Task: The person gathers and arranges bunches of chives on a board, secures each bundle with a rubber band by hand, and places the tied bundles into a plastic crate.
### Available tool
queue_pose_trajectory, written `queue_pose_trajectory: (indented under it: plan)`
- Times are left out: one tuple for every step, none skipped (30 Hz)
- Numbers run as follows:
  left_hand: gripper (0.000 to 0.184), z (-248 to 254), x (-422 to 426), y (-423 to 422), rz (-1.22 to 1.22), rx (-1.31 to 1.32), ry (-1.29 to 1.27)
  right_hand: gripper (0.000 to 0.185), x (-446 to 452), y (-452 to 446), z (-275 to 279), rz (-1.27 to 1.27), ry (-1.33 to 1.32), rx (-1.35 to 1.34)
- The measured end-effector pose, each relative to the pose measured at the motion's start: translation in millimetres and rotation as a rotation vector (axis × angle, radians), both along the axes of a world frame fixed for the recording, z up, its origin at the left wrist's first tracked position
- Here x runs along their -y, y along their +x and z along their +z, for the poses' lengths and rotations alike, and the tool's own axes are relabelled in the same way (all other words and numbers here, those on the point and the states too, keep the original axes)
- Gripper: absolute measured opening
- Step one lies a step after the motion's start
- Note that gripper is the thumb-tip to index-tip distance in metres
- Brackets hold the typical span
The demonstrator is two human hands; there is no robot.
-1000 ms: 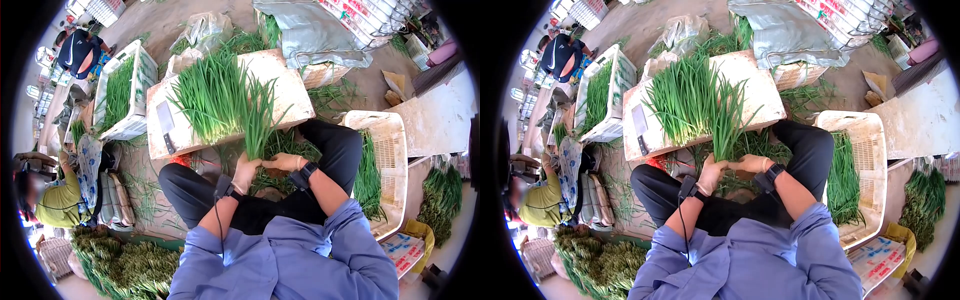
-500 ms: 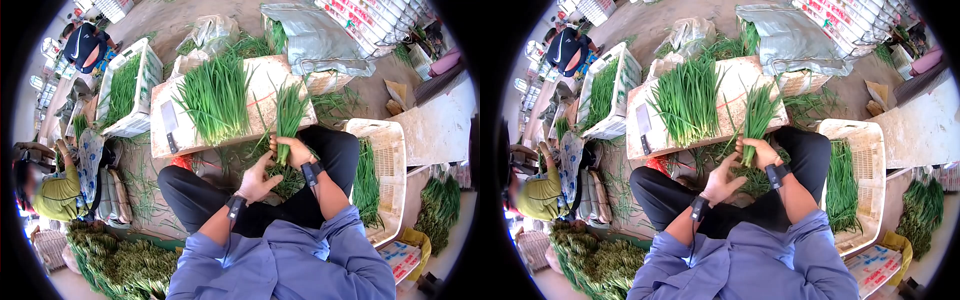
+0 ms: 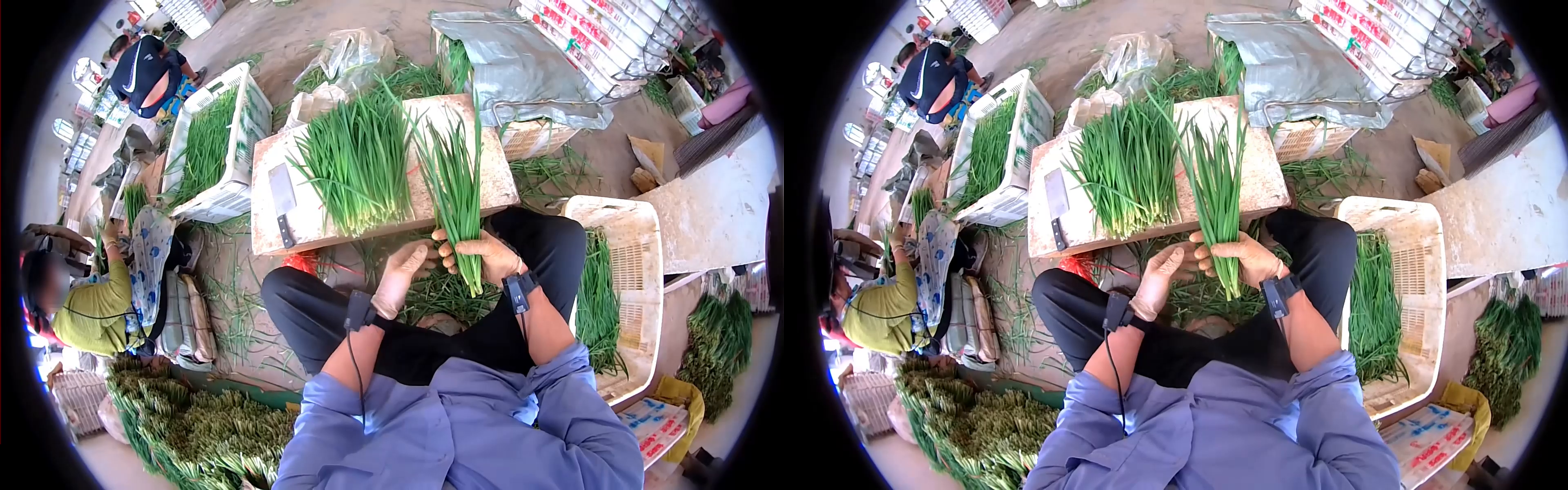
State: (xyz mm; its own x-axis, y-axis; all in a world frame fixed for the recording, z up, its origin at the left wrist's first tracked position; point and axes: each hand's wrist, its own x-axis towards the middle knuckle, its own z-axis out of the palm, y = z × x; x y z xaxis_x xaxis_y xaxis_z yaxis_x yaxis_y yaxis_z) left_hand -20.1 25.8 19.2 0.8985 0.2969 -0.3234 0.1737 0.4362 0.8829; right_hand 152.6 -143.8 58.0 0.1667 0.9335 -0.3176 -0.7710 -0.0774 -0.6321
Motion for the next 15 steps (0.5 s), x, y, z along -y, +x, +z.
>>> queue_pose_trajectory:
  plan:
    - [0.065,6.4,4.3,0.1,-0.038,0.024,-0.135,0.053,1.7,-2.7,2.7,0.029,0.008,0.018]
    - [0.071,9.6,5.0,0.1,-0.126,0.112,-0.215,0.053,4.3,-6.9,5.1,0.058,0.013,0.034]
    - [0.077,11.3,5.0,1.4,-0.212,0.200,-0.296,0.054,5.8,-13.8,13.2,0.065,0.016,0.028]
    - [0.082,13.4,5.5,3.1,-0.298,0.290,-0.376,0.053,7.9,-18.4,13.3,0.110,0.017,0.002]
    - [0.094,16.0,5.4,1.6,-0.352,0.274,-0.406,0.052,10.0,-25.3,9.3,0.144,0.023,-0.015]
    - [0.102,17.3,-0.9,2.5,-0.461,0.257,-0.467,0.050,9.3,-34.4,10.8,0.177,0.029,-0.033]
    - [0.103,18.0,2.5,0.5,-0.408,0.266,-0.486,0.047,10.1,-43.5,13.2,0.208,0.059,-0.052]
    - [0.109,18.3,8.7,1.0,-0.361,0.327,-0.526,0.046,9.9,-51.4,16.6,0.282,0.000,-0.067]
    - [0.116,27.7,15.3,2.7,-0.317,0.391,-0.566,0.046,10.1,-60.3,14.0,0.309,-0.066,-0.097]
    - [0.107,32.7,20.1,2.5,-0.253,0.418,-0.675,0.046,10.9,-66.9,9.7,0.335,-0.128,-0.123]
    - [0.099,30.3,19.1,1.3,-0.198,0.386,-0.620,0.049,12.0,-70.1,1.0,0.359,-0.112,-0.149]
    - [0.091,30.0,16.7,-0.1,-0.142,0.354,-0.562,0.051,13.5,-71.1,3.8,0.353,-0.118,-0.136]
    - [0.084,30.7,14.3,-2.8,-0.089,0.351,-0.560,0.052,15.6,-70.6,8.7,0.349,-0.122,-0.120]
    - [0.079,31.7,12.1,-6.7,-0.036,0.348,-0.556,0.054,17.6,-70.2,11.7,0.346,-0.126,-0.105]
    - [0.074,37.9,10.9,-8.9,0.017,0.344,-0.551,0.057,19.0,-71.2,13.5,0.356,-0.040,-0.134]
